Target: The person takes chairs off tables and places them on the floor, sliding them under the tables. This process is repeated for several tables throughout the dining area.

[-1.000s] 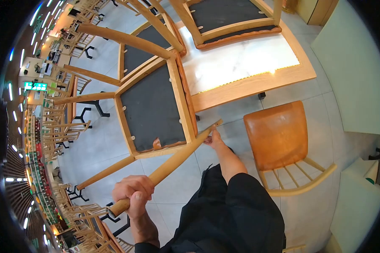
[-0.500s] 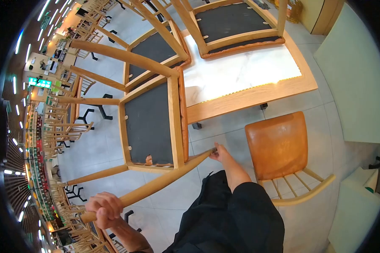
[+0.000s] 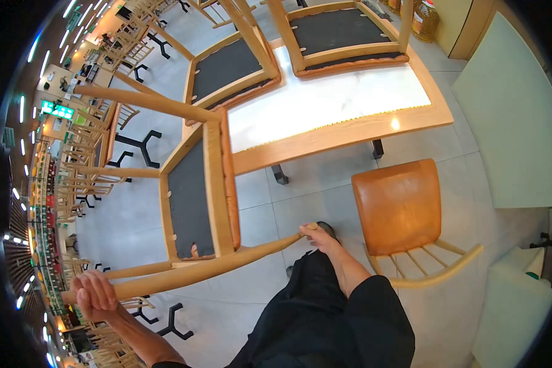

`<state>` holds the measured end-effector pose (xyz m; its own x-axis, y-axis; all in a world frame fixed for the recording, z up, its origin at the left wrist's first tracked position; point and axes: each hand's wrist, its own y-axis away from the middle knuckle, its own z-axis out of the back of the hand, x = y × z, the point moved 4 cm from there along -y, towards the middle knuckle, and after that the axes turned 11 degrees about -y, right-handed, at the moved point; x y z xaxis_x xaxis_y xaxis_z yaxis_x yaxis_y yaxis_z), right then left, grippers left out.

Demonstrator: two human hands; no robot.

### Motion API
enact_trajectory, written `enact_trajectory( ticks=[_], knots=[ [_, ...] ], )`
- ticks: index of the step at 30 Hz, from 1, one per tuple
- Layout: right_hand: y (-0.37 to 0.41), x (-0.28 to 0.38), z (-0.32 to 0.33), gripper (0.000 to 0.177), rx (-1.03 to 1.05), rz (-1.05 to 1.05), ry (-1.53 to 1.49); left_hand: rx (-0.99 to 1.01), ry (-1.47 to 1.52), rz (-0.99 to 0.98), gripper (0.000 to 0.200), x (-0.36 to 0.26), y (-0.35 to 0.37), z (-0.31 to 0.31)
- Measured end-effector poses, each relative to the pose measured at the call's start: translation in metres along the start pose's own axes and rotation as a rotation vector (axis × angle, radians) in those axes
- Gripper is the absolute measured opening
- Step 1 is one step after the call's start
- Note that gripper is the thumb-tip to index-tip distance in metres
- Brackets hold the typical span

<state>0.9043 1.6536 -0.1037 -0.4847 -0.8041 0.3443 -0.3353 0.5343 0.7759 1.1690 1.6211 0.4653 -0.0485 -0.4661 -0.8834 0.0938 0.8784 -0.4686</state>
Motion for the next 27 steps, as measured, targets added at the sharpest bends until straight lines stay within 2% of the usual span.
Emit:
enact_trajectory(
  ticks=[1,3,5,7,9,10,13,14,15,16,17,19,20,21,22,23,24,25,27],
  knots=[
    [0.000,-0.006,-0.006,0.032,-0.005,0.004,0.007,-0.025,0.014,-0.015,0.032,-0.010,0.008,0.015],
    [-0.002,-0.019,-0.025,0.031,0.123,0.105,-0.190,-0.022,0.009,-0.042,0.030,-0.030,0.031,0.051],
    [0.012,-0.009,-0.062,0.030,0.278,0.272,-0.364,-0.147,0.039,-0.085,0.029,-0.053,0.058,0.095],
    [0.025,0.003,-0.094,0.023,0.351,0.415,-0.356,-0.191,0.080,-0.075,0.027,-0.076,0.088,0.144],
    [0.059,0.019,-0.140,0.019,0.390,0.435,-0.280,-0.354,0.181,-0.102,0.026,-0.097,0.123,0.203],
    [0.063,0.022,-0.161,0.019,0.429,0.486,-0.221,-0.332,0.283,-0.072,0.028,-0.105,0.143,0.241],
    [0.096,0.035,-0.231,0.020,0.443,0.634,-0.027,-0.304,0.275,-0.126,0.032,-0.120,0.202,0.319],
    [0.103,0.033,-0.249,0.020,0.436,0.627,-0.017,-0.390,0.169,-0.100,0.035,-0.126,0.239,0.371],
    [0.107,0.030,-0.268,0.020,0.474,0.609,0.055,-0.407,0.175,-0.098,0.035,-0.126,0.269,0.387],
    [0.112,0.026,-0.284,0.021,0.512,0.589,0.129,-0.509,0.239,-0.110,0.035,-0.124,0.296,0.403],
    [0.117,0.022,-0.296,0.021,0.510,0.575,0.146,-0.612,0.301,-0.121,0.035,-0.121,0.325,0.417],
    [0.129,0.014,-0.326,0.027,0.661,0.506,0.210,-0.703,0.323,-0.129,0.035,-0.117,0.392,0.449],
    [0.132,0.015,-0.338,0.027,0.659,0.498,0.219,-0.761,0.349,-0.134,0.034,-0.110,0.419,0.468],
    [0.135,0.010,-0.349,0.030,0.756,0.400,0.239,-0.778,0.351,-0.126,0.034,-0.102,0.444,0.480],
    [0.139,0.005,-0.360,0.033,0.855,0.300,0.262,-0.895,0.408,-0.167,0.034,-0.091,0.472,0.492],
    [0.142,0.003,-0.367,0.033,0.853,0.285,0.274,-1.012,0.462,-0.211,0.034,-0.082,0.503,0.506],
    [0.147,0.002,-0.378,0.036,0.912,0.254,0.316,-0.971,0.505,-0.196,0.034,-0.070,0.536,0.524],
    [0.153,0.001,-0.388,0.038,0.975,0.221,0.355,-0.991,0.499,-0.208,0.034,-0.059,0.543,0.512],
    [0.168,-0.003,-0.406,0.037,0.996,0.208,0.413,-1.632,0.279,0.026,0.032,-0.028,0.570,0.487]
  ],
)
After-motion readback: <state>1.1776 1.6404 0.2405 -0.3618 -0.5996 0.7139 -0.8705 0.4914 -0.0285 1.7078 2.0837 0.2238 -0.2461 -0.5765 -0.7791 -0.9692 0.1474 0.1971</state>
